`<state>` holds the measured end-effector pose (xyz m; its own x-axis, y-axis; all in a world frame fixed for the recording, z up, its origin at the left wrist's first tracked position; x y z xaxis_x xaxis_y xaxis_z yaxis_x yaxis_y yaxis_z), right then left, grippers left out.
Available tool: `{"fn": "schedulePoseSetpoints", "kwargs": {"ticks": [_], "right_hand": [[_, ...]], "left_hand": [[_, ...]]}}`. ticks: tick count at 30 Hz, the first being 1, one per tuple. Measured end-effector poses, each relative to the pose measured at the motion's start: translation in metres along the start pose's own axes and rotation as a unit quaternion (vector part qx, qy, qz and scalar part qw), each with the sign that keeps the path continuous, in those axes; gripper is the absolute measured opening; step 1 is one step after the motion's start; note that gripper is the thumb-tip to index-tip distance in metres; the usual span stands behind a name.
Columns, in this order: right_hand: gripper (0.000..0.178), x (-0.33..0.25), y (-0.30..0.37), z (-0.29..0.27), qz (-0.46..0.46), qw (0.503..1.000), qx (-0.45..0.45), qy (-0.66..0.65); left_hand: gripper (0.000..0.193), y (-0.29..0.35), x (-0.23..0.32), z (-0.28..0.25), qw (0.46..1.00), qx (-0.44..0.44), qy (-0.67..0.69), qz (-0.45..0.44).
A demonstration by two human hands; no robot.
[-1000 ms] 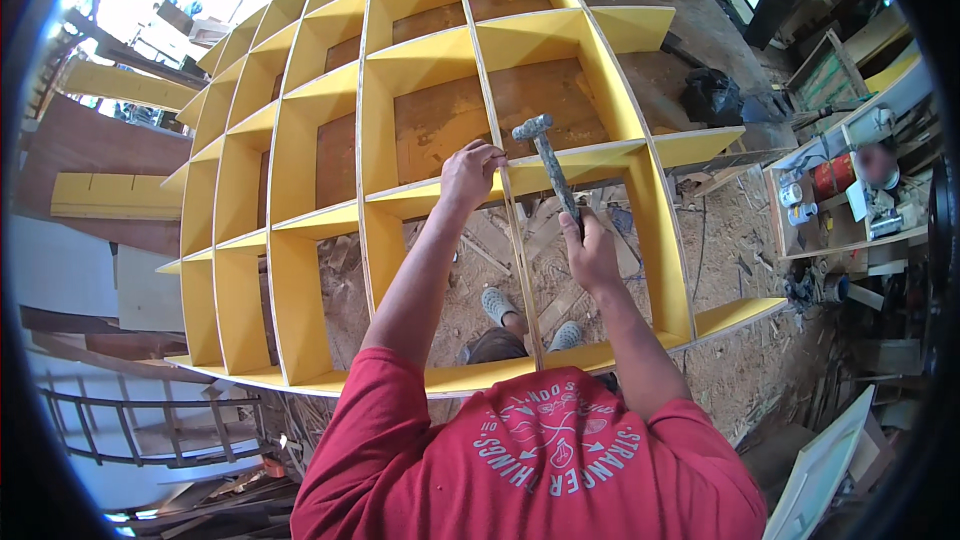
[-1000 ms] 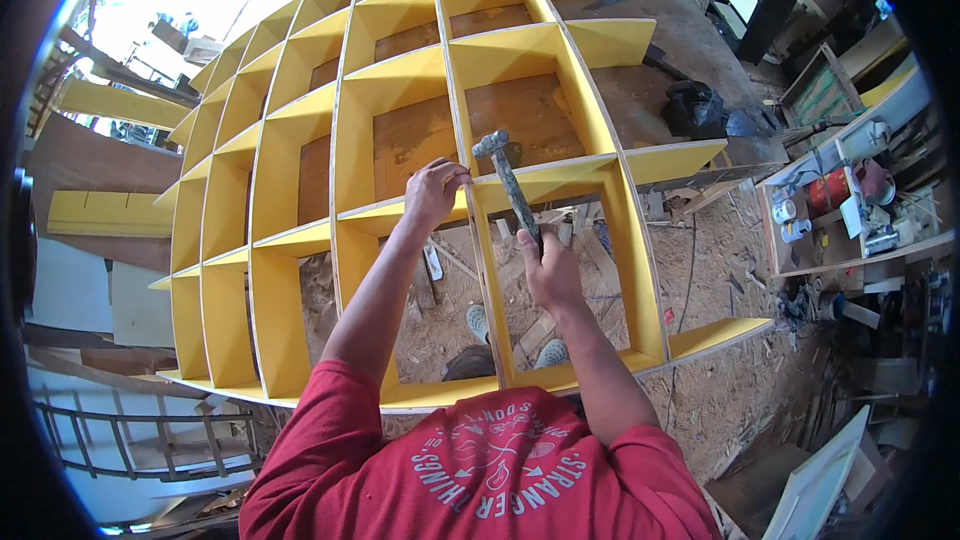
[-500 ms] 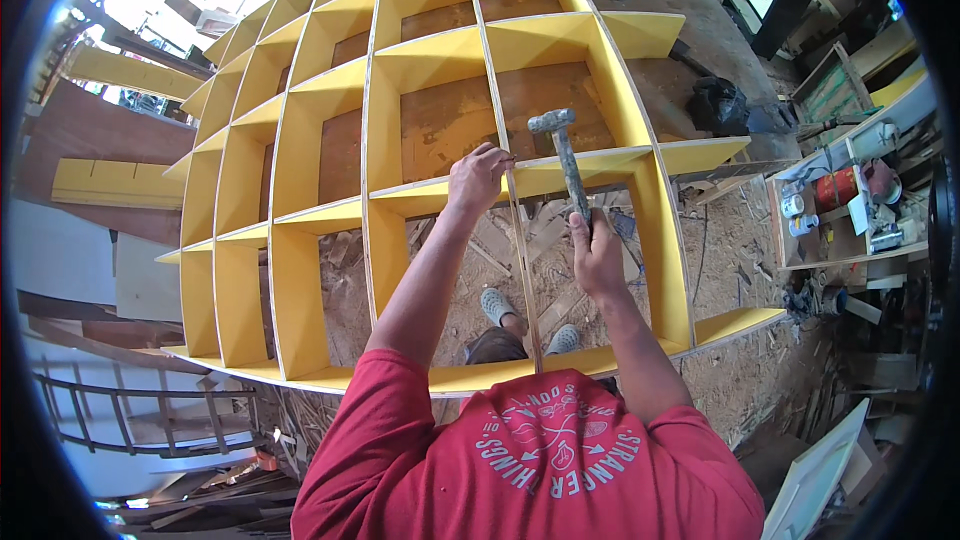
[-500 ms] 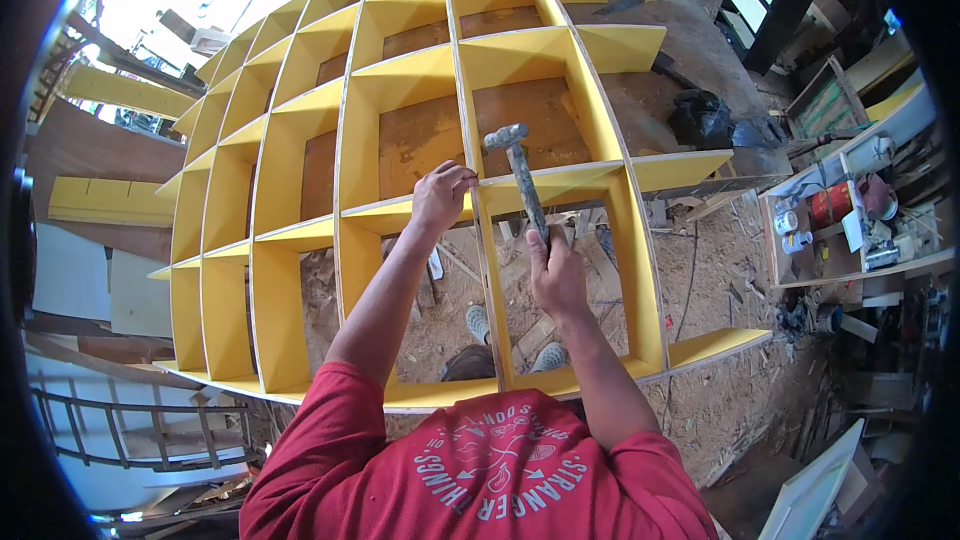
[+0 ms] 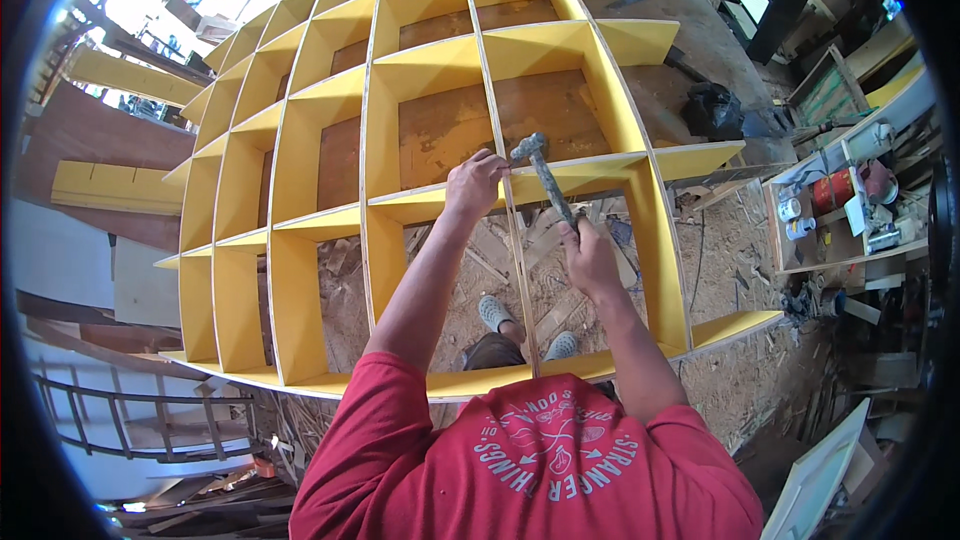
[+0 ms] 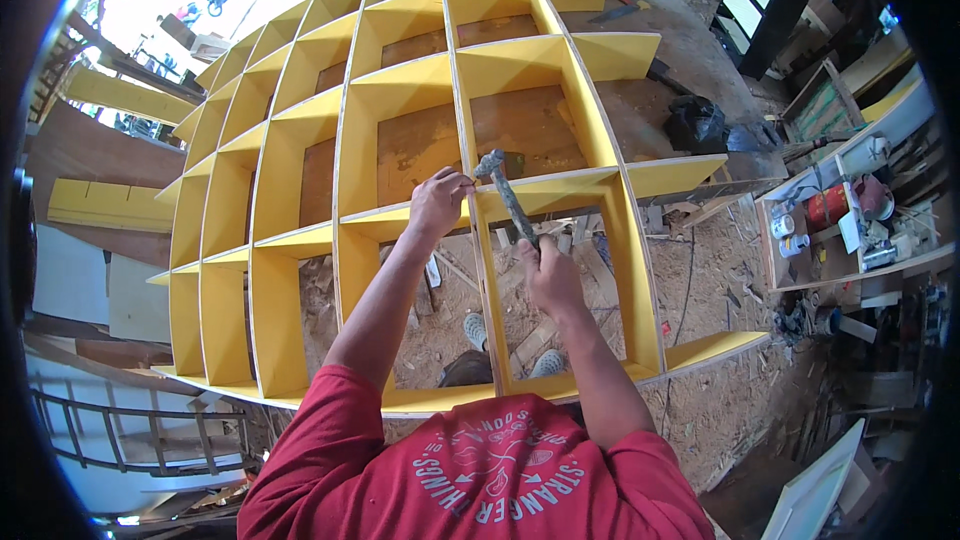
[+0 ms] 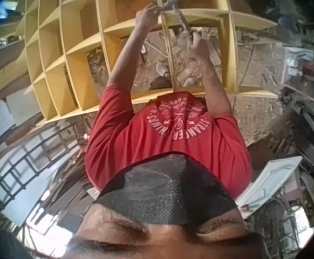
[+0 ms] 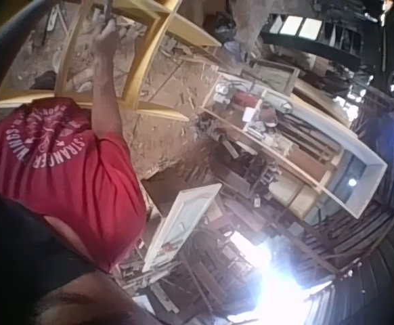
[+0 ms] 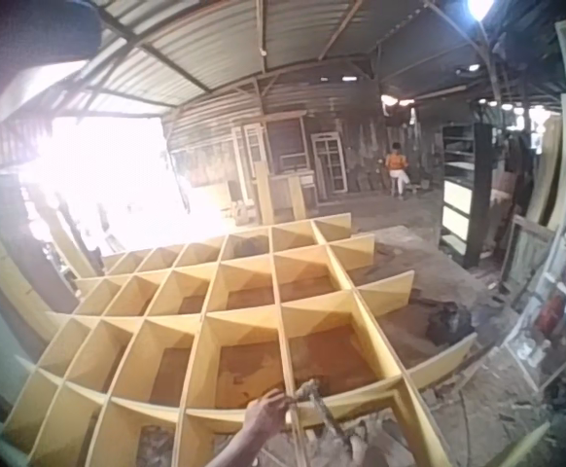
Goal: The person assembles a wooden shelf unit by securing wooden boards and dividers in place with nails and a hammer.
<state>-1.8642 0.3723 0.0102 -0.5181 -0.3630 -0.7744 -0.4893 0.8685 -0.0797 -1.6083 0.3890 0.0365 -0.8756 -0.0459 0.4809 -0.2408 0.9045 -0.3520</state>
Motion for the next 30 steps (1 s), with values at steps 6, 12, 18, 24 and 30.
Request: {"fn": "schedulePoseSetpoints", "kwargs": {"ticks": [6, 12, 18, 24, 30], "right_hand": [[0.043, -0.002, 0.008, -0.003, 0.055, 0.992, 0.029, -0.113], [0.046, -0.018, 0.007, -0.011, 0.031, 0.997, -0.014, -0.068], [0.041, 0.007, 0.009, 0.011, 0.023, 1.000, -0.019, 0.002], [0.055, -0.005, 0.015, -0.011, 0.058, 0.985, 0.064, -0.152], [0.044, -0.006, 0.009, -0.012, 0.069, 0.995, -0.064, -0.016]], "left_hand": [[0.012, -0.002, 0.005, 0.002, 1.000, 0.002, 0.006, 0.000], [0.011, 0.002, 0.003, -0.002, 1.000, 0.001, 0.000, -0.010], [0.011, -0.002, 0.005, 0.000, 1.000, -0.010, -0.024, -0.009], [0.009, 0.001, 0.005, 0.000, 1.000, 0.009, 0.000, -0.008], [0.010, 0.003, 0.001, -0.001, 1.000, 0.004, -0.013, -0.020]]}}
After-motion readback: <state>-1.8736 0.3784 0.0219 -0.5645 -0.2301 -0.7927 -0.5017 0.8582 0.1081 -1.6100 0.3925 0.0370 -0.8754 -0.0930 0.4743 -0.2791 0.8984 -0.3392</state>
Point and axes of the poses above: each hand's wrist, its own y-axis away from the middle knuckle, its own z-axis out of the palm, x = y × z, the point moved 7 cm from there along -y, towards the middle knuckle, and after that the axes turned 3 degrees about z, right-handed, at the moved point
